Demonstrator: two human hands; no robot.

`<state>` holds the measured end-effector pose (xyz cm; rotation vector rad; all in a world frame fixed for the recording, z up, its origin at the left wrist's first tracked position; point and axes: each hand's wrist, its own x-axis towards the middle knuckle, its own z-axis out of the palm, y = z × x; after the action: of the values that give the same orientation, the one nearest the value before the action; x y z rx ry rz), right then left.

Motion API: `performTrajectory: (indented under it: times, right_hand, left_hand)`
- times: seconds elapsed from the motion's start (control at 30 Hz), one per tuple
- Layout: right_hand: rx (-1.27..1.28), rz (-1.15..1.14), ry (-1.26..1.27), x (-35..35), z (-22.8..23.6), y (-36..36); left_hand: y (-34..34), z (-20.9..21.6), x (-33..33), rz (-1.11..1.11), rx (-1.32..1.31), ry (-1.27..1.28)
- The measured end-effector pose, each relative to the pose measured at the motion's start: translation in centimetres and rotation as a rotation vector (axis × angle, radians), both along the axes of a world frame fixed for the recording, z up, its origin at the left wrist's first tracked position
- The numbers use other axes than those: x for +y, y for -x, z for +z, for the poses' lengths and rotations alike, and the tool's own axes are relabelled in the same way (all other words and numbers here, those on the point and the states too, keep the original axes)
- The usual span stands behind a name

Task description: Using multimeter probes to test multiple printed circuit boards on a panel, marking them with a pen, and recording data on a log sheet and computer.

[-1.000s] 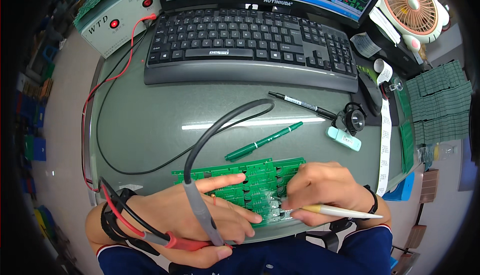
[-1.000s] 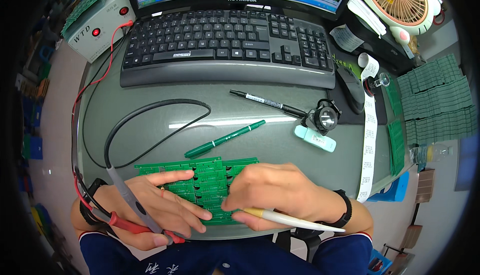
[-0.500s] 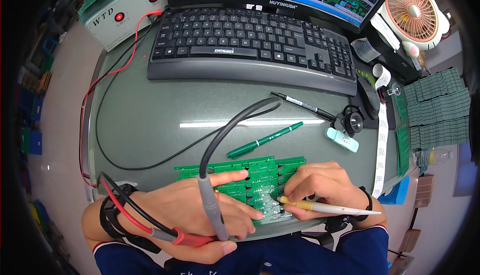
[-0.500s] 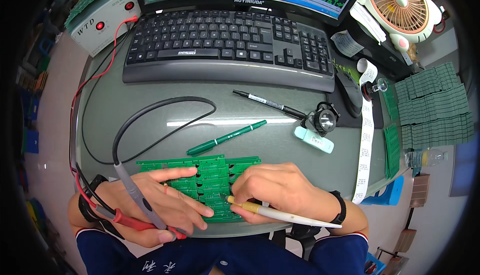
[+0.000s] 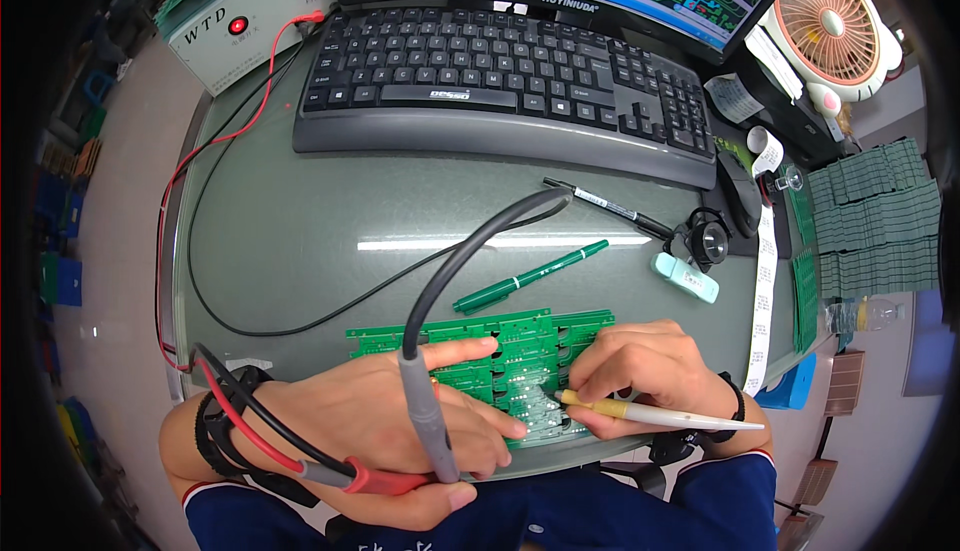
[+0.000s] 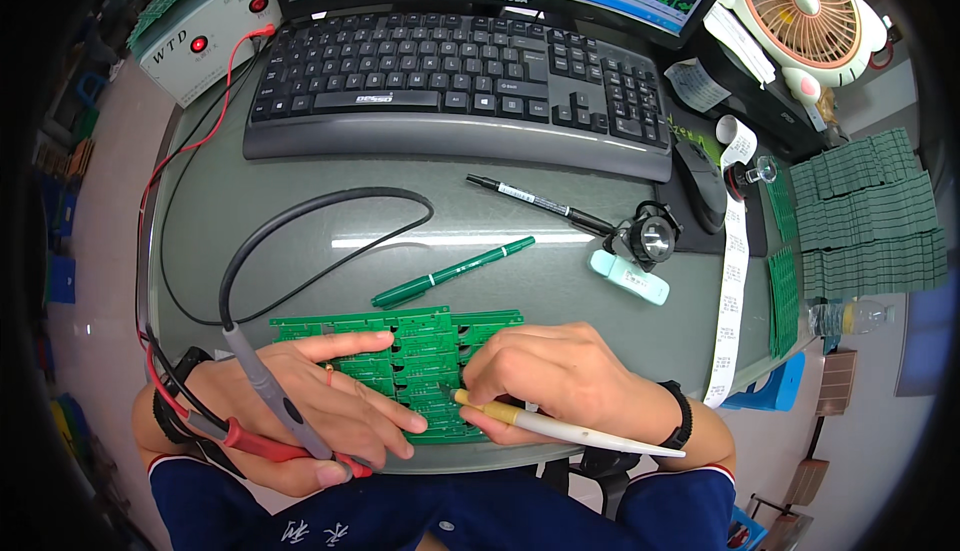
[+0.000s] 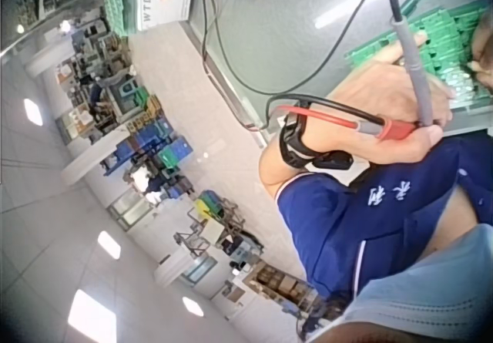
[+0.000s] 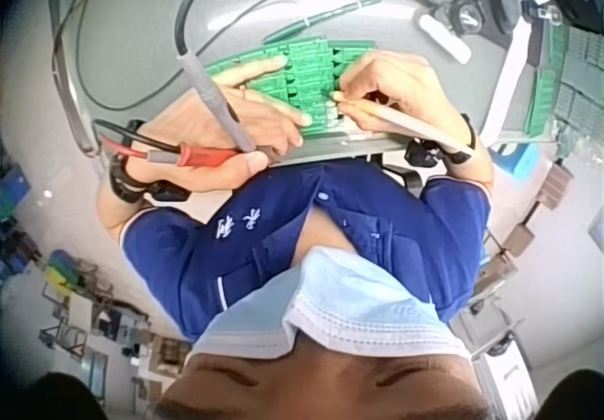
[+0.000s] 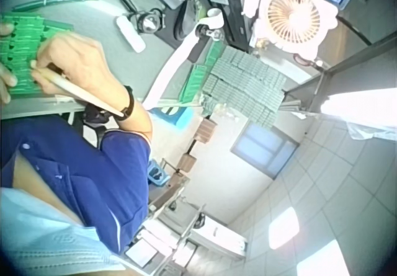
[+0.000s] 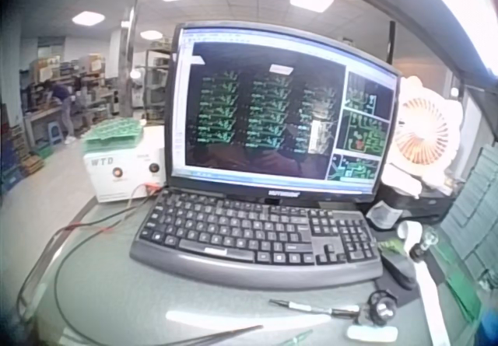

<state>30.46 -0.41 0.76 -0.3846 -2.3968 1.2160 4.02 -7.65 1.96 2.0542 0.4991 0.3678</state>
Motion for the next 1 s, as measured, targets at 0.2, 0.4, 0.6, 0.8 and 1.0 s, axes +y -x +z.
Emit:
performTrajectory:
  times: [0.2,0.4,0.6,0.8,1.0]
  right_hand:
    - [-0.014,-0.002,0.01,0.08,0.22,0.07]
    - [-0.08,-0.045,0.145,0.21,0.35,-0.04]
    - [-0.122,-0.059,0.17,0.26,0.45,-0.12]
    - [-0.024,-0.019,0.131,0.34,-0.16,0.32]
    - [-0.006,-0.073,0.158,0.0,-0.05,0.26]
  left_hand:
    - [-0.04,-0.07,-0.05,0.001,0.0,-0.007]
    - [-0.46,-0.62,-0.22,0.1,-0.151,0.012]
    - [-0.35,-0.82,-0.02,0.095,-0.163,0.057]
    - [-0.35,-0.71,0.0,0.089,-0.14,0.09]
    - [-0.32,-0.77,-0.09,0.09,-0.135,0.086]
